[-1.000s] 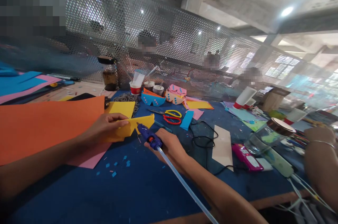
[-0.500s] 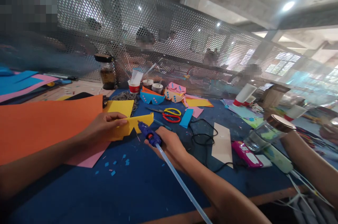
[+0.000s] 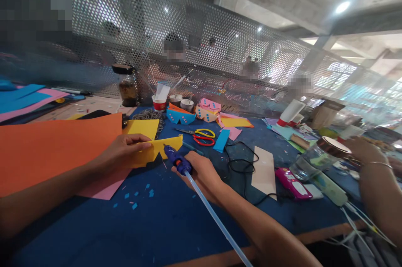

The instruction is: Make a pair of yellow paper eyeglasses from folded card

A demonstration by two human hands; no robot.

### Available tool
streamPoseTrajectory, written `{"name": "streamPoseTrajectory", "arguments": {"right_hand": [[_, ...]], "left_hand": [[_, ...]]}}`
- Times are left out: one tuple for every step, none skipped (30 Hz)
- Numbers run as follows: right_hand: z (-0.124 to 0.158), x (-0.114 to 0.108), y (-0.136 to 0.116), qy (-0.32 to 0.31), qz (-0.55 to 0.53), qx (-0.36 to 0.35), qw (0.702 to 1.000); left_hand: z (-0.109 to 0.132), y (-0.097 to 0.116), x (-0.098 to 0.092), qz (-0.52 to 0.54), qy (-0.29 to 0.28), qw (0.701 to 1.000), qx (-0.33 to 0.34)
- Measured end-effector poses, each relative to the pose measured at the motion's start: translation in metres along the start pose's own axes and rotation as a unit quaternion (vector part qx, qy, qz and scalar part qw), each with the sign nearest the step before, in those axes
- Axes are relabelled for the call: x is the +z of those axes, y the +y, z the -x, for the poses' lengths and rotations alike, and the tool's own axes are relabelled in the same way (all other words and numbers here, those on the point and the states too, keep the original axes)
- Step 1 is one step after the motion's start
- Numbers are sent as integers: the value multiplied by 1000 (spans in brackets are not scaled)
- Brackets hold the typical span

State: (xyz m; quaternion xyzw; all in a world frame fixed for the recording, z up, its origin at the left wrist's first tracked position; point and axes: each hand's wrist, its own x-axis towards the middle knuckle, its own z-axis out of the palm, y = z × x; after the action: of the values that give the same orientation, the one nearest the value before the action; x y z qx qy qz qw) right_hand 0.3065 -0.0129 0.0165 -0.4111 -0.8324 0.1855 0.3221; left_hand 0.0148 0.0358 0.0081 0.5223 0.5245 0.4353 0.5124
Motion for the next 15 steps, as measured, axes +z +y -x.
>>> {"name": "streamPoseTrajectory", "arguments": {"right_hand": [[0,0,0,-1,0,3,1000],[0,0,0,-3,0,5,1000],[0,0,-1,-3,-1,6,1000],[0,0,-1,-3,-2,6,1000],[0,0,0,-4,-2,6,1000],[0,0,0,-4,-3,3,1000],[0,0,0,-3,-3,1,1000],[0,0,0,-2,-3,-1,1000],[0,0,0,-1,-3,-3,1000],[-1,0,-1,-1,-2,-4,1000],[-1,-1,-2,-2,0,-5,1000],[-1,-1,-3,-3,4,-7,1000],[-1,-2,-4,-3,11,-11,1000],[-1,-2,-5,-4,19,-14,1000],[-1,-3,-5,-4,27,-17,999]], "left_hand": [[0,0,0,-1,-1,1000,0],[-1,-1,-1,-1,-2,1000,0],[-1,-1,-1,-2,-3,1000,-1],[-1,-1,-1,-2,-3,1000,-1],[-2,-1,-1,-1,-3,1000,-1],[-1,-1,-1,-1,-2,1000,-2],[-1,-1,-1,-1,-2,1000,-2],[-1,-1,-1,-1,-2,1000,-3],[0,-1,-1,-1,-1,1000,-2],[0,-1,0,-2,0,1000,-1],[0,-1,0,-4,1,1000,1],[0,0,0,-6,4,1000,3],[0,0,0,-9,7,1000,7],[-1,0,0,-13,11,1000,11],[-1,0,-1,-18,15,1000,16]]}}
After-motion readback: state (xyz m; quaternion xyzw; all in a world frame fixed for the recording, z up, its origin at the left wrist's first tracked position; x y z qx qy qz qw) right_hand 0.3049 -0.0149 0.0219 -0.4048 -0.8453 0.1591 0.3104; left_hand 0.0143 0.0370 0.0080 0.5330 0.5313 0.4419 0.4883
